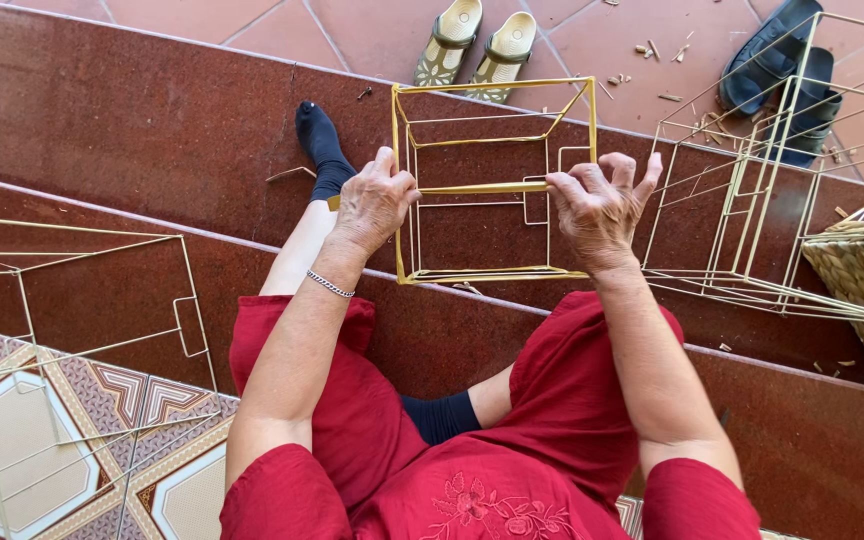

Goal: The person sits on the floor and wraps thin bamboo strips around the edges of a rectangular wire frame. They use scissors to cut the strips and continue wrapping multiple sections of the frame to reinforce its structure.

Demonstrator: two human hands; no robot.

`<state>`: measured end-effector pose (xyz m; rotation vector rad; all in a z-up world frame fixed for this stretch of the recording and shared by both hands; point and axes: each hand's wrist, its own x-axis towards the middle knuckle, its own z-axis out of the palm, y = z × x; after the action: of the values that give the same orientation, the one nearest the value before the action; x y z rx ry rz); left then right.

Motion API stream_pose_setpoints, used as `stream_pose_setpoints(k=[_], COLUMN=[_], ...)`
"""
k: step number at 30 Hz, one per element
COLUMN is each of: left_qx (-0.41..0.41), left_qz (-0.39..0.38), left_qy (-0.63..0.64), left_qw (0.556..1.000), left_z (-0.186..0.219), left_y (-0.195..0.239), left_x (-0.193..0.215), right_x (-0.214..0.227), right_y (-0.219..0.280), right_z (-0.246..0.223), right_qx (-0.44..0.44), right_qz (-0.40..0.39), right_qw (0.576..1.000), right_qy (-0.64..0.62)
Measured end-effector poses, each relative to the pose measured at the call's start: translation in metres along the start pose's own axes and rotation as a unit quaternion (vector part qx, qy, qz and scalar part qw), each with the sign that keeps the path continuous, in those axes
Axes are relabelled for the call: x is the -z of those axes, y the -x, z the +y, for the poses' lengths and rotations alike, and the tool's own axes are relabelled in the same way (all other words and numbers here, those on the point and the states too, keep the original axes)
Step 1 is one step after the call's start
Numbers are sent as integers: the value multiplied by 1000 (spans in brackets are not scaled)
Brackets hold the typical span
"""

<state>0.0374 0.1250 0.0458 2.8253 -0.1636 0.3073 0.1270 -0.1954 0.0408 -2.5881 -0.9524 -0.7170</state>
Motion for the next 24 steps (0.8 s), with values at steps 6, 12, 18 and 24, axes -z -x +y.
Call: stream_pose_setpoints(k=[6, 12, 18, 24], left_qx=[-90, -98, -50, 30], left_qz=[-10, 6, 4, 55], left_qy=[-144, -158, -87, 6], left_qw=[985, 983, 995, 998], left_z=[1, 3, 17, 62], left_y=[-2, -3, -4, 3], left_x=[-7, -7, -24, -48], right_x=[-7, -17, -28, -32], right_y=[-25, -28, -40, -42], right_z=[9, 9, 35, 32], right_qx=[139, 220, 206, 260], right_qz=[-87, -178, -120, -131], right_qw=[982, 948, 948, 909], right_qy=[94, 143, 210, 298])
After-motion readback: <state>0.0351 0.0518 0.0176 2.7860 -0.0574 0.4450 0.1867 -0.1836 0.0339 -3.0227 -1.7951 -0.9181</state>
